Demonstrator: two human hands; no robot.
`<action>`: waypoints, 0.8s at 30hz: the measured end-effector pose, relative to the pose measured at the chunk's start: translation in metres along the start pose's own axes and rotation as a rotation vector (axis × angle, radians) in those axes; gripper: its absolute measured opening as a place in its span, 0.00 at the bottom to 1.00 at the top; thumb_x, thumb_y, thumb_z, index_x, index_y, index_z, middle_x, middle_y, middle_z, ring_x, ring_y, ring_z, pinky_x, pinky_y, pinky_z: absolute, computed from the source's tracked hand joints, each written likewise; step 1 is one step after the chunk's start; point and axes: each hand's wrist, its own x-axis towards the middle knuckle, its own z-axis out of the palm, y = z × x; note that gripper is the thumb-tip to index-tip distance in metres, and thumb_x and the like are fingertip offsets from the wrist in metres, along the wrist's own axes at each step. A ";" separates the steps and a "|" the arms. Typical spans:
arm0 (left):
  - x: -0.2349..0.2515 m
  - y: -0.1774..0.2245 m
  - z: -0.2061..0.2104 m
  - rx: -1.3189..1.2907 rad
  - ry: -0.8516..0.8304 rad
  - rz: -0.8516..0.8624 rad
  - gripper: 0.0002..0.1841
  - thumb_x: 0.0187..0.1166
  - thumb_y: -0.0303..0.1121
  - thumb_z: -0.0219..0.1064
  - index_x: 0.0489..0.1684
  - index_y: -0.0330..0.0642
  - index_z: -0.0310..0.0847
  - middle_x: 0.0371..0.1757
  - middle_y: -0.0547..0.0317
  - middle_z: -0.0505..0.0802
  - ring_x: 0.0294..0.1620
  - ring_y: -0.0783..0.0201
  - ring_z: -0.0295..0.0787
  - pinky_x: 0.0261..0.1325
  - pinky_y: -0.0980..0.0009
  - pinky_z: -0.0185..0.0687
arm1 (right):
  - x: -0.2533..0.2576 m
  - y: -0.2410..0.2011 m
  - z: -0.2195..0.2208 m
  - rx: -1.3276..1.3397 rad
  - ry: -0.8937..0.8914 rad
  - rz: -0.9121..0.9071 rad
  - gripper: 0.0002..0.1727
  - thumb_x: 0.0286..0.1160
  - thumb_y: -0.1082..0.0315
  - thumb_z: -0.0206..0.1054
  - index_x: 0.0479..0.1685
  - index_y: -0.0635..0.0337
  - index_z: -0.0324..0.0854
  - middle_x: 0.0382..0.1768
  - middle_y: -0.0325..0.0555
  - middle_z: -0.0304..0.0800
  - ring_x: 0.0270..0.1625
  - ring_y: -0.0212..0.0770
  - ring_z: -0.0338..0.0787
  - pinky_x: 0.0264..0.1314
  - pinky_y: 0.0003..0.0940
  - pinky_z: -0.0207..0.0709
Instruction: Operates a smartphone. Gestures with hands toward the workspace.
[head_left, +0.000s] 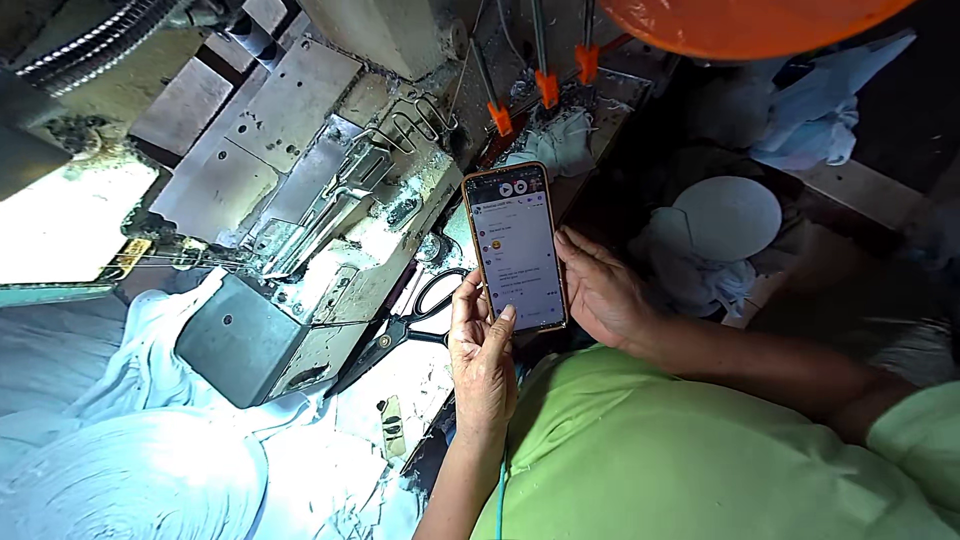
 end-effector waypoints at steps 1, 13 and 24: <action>0.000 0.000 0.000 0.000 0.002 -0.001 0.26 0.79 0.16 0.51 0.78 0.39 0.64 0.61 0.53 0.89 0.58 0.64 0.91 0.63 0.64 0.88 | 0.000 0.000 0.000 0.003 -0.001 -0.001 0.20 0.97 0.62 0.39 0.65 0.58 0.76 0.54 0.42 0.89 0.59 0.32 0.90 0.66 0.33 0.85; -0.001 0.000 0.002 0.004 0.007 -0.004 0.26 0.79 0.16 0.51 0.78 0.40 0.64 0.59 0.55 0.89 0.57 0.65 0.91 0.63 0.64 0.88 | 0.000 0.000 -0.002 -0.004 -0.006 0.007 0.20 0.97 0.61 0.39 0.66 0.56 0.76 0.55 0.41 0.90 0.59 0.33 0.90 0.66 0.34 0.85; -0.001 0.001 0.000 0.013 0.000 -0.011 0.27 0.79 0.16 0.52 0.79 0.40 0.64 0.62 0.55 0.88 0.58 0.65 0.90 0.64 0.64 0.87 | -0.001 0.000 0.001 -0.028 0.012 0.010 0.21 0.97 0.60 0.39 0.70 0.56 0.75 0.57 0.41 0.90 0.62 0.33 0.90 0.67 0.35 0.85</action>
